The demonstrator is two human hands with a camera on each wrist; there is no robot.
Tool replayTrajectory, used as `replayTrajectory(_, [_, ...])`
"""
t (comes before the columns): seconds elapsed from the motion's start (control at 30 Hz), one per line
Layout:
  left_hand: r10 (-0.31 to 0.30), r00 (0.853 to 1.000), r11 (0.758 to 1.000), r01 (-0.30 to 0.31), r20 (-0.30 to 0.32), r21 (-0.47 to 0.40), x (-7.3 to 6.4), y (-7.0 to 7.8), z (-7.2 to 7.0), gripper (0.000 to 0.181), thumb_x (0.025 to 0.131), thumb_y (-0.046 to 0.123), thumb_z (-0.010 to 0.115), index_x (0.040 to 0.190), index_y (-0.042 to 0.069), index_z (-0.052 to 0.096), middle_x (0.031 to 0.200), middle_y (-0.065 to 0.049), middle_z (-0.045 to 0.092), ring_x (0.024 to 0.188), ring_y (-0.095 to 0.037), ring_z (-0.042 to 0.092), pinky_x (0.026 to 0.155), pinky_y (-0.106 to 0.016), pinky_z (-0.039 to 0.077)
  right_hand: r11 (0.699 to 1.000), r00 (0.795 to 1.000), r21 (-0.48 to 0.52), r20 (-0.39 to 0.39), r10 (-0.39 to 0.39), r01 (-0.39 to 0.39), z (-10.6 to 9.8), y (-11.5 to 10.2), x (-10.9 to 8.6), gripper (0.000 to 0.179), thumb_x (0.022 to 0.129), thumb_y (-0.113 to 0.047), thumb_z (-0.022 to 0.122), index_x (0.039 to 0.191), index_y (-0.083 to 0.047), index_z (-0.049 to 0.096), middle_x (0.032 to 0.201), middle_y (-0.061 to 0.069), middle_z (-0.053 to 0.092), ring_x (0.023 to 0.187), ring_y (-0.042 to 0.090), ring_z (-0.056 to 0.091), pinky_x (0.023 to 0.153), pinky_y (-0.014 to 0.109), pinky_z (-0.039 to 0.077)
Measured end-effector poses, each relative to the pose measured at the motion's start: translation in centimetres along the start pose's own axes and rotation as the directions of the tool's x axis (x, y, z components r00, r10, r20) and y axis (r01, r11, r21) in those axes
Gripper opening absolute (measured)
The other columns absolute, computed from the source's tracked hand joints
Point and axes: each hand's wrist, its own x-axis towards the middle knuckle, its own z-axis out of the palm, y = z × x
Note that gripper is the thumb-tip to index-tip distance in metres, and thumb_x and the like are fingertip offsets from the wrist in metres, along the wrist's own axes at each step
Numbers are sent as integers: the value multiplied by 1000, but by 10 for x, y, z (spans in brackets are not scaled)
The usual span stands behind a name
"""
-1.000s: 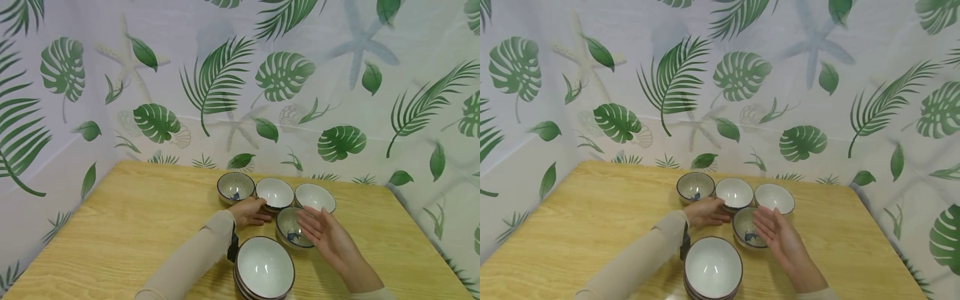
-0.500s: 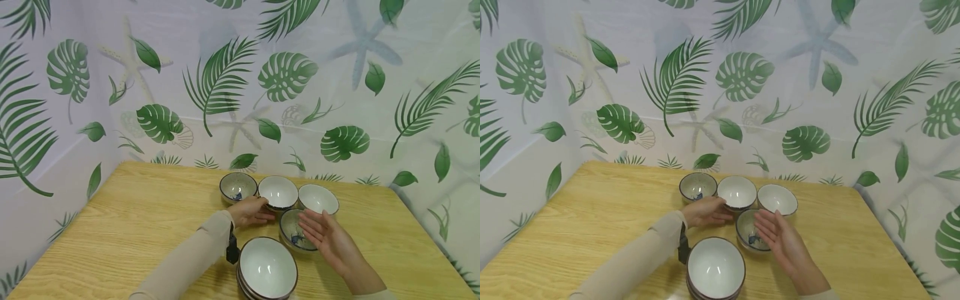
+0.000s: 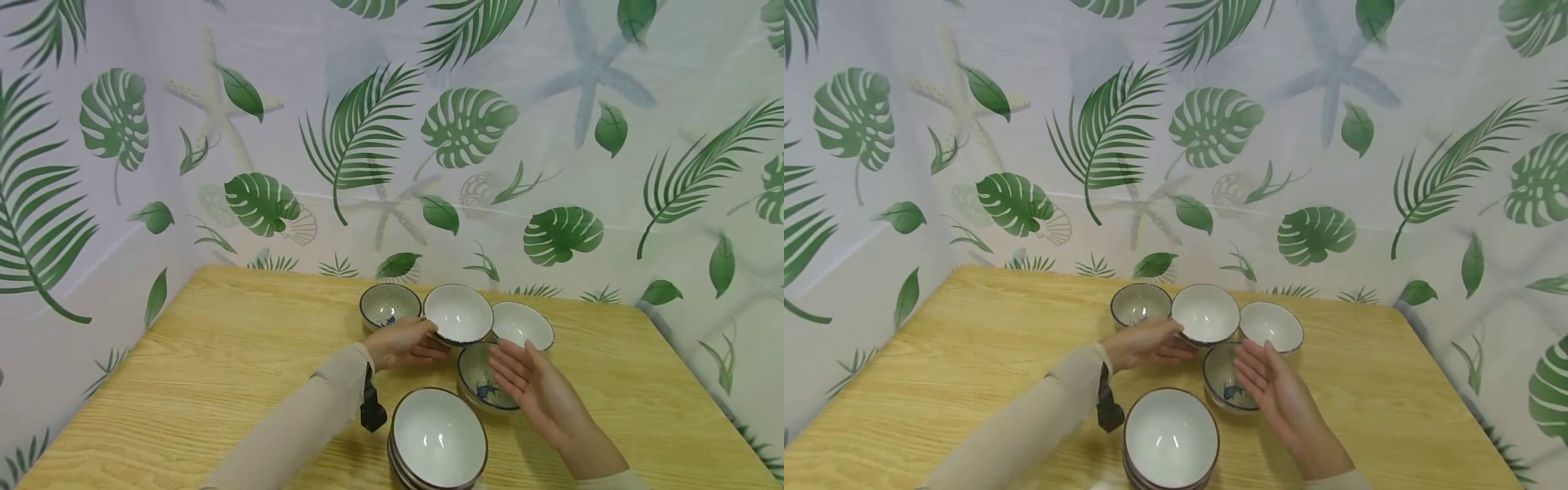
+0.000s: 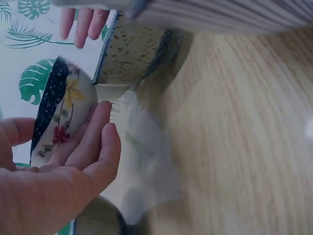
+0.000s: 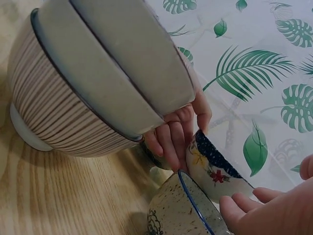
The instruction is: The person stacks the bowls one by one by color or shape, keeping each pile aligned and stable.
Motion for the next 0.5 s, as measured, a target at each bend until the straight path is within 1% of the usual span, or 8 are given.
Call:
replayTrajectory(0.07, [10,1000,999,-10,19,34,-4,4,-2,32,99,21,46,125,3,55,106,-16,69,101,-27,67,89,-38,54,1000,1000,-13,-2,-11,11,1,-1,0,70,104,-45,24,150,6,11,121,-10,58,116,6,55,104,24,40])
replayTrajectory(0.17, [7,999,998,-10,40,60,-9,10,-4,32,99,22,46,124,4,55,105,-16,69,100,-26,67,93,-44,52,999,999,-28,-27,-26,25,2,-2,1,69,104,-46,27,150,3,14,125,-10,55,117,4,54,105,24,39])
replayTrajectory(0.27, [3,999,997,-7,51,75,-13,16,-5,30,100,23,45,122,6,57,104,-15,70,97,-25,68,95,-48,50,998,998,-52,-58,-38,35,5,-3,2,68,104,-46,29,151,0,15,131,-8,49,119,2,51,105,23,39])
replayTrajectory(0.4, [27,997,996,-33,76,84,-18,22,-5,30,99,23,46,119,6,60,103,-15,71,95,-24,69,96,-50,48,993,993,-101,-97,-70,60,9,-5,2,69,103,-44,32,153,-3,7,148,2,29,123,3,44,103,21,40])
replayTrajectory(0.5, [48,995,994,-56,89,93,-21,25,-3,30,98,24,47,118,6,61,102,-15,71,94,-23,69,96,-48,49,985,987,-148,-116,-110,92,12,-7,2,69,103,-42,35,154,-5,5,155,9,14,129,9,37,100,18,41])
